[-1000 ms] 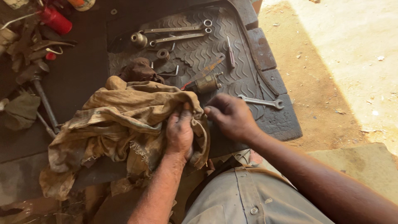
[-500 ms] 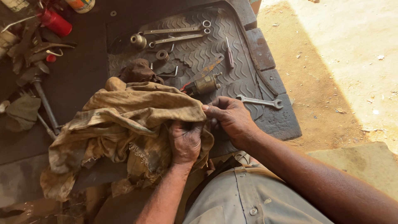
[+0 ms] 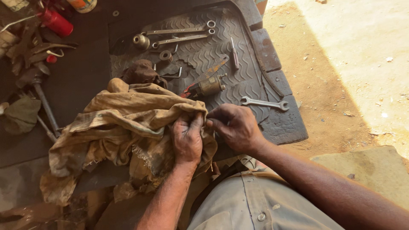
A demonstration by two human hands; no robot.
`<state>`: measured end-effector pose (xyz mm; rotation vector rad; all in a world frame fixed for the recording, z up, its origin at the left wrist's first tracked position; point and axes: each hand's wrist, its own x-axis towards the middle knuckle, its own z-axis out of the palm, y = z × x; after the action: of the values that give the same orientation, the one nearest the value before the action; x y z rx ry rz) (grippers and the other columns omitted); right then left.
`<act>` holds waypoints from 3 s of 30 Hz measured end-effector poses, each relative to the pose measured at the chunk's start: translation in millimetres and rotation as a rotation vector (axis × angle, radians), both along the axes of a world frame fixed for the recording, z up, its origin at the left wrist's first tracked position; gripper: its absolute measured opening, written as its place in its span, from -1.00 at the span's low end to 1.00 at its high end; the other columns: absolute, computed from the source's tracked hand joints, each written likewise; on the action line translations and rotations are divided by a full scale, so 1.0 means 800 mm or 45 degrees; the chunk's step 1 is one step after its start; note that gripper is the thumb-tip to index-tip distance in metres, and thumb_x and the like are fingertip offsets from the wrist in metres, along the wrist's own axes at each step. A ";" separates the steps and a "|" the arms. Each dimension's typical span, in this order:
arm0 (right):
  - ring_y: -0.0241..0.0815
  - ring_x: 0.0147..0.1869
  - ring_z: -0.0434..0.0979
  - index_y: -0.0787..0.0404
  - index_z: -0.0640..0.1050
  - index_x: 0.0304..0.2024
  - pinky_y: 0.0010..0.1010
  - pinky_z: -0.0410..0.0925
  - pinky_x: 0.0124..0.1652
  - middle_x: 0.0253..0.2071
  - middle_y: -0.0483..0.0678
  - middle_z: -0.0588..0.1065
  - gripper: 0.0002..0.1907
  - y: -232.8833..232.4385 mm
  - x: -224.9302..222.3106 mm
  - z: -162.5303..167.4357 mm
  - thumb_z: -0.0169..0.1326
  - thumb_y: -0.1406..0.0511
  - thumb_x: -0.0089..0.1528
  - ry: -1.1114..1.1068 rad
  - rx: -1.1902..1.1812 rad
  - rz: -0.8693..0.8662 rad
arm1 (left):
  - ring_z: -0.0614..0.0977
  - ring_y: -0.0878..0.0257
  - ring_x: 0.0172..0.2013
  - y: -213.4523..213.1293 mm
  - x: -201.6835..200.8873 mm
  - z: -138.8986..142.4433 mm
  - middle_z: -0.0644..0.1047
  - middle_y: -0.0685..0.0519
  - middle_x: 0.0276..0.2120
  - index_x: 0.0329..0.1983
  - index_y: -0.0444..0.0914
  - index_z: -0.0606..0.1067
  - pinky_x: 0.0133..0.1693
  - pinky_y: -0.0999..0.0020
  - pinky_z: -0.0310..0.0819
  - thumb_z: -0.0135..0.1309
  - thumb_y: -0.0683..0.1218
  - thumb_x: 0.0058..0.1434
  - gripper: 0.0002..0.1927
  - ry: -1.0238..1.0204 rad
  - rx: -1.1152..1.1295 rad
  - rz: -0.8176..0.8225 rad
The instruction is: The person disassembles a small cylindrical mechanical component on a workbench, using a wrench to loosen a nut and a screwdriver to remove internal parts. They wipe the component with a cloth, reassemble it, and tighten the nut again.
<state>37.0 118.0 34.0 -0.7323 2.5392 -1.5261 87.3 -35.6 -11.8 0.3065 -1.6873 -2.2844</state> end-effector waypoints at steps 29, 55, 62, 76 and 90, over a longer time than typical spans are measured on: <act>-0.43 -0.34 0.51 0.31 0.62 -0.29 -0.47 0.44 -0.31 -0.45 -0.16 0.58 -0.67 0.000 -0.029 0.003 0.22 0.13 0.26 -0.578 -0.179 0.018 | 0.57 0.41 -0.21 0.000 0.005 0.010 0.62 0.15 -0.22 -0.06 -0.29 0.58 -0.09 0.49 0.46 0.18 -0.20 0.34 -0.86 0.120 0.078 -0.025; -0.31 -0.18 0.65 0.26 0.61 -0.08 -0.47 0.57 -0.19 -0.20 -0.05 0.64 -0.82 0.065 -0.066 0.009 0.20 0.42 0.25 -0.303 -0.613 -0.246 | 0.58 0.28 -0.24 -0.121 0.026 0.089 0.60 0.07 -0.26 -0.15 -0.25 0.54 -0.12 0.35 0.48 0.11 -0.04 0.37 -0.83 -0.118 -0.440 0.666; -0.36 -0.18 0.63 0.27 0.63 -0.10 -0.53 0.52 -0.17 -0.21 -0.06 0.65 -0.81 0.082 -0.090 -0.008 0.23 0.44 0.22 -0.243 -0.420 -0.417 | 0.56 -0.08 0.10 -0.176 0.045 0.192 0.40 -0.41 0.14 0.29 -0.48 0.32 0.10 0.08 0.54 0.08 -0.27 0.26 -0.48 -0.098 -1.823 0.693; -0.38 -0.29 0.59 0.29 0.65 -0.12 -0.47 0.46 -0.27 -0.27 -0.06 0.67 -0.77 0.077 -0.111 0.013 0.24 0.33 0.19 -0.412 -0.225 -0.299 | 0.30 -0.22 0.29 -0.009 -0.130 0.100 0.25 -0.25 0.33 0.39 -0.34 0.18 0.24 -0.01 0.18 0.31 0.08 0.10 -0.11 -0.264 -1.782 -0.552; -0.37 -0.38 0.65 0.16 0.70 -0.16 -0.48 0.50 -0.34 -0.34 -0.09 0.68 -0.79 0.056 -0.109 0.016 0.28 0.31 0.15 -0.339 -0.027 -0.181 | 0.48 -0.08 0.10 -0.043 -0.129 0.032 0.51 -0.06 0.04 0.15 -0.20 0.40 0.16 0.04 0.37 0.33 0.03 0.12 -0.41 0.219 -1.525 -0.322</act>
<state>-50.4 162.8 46.5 -0.3290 2.4221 -1.5741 -15.6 -69.7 13.4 -0.3675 -2.6815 -0.9956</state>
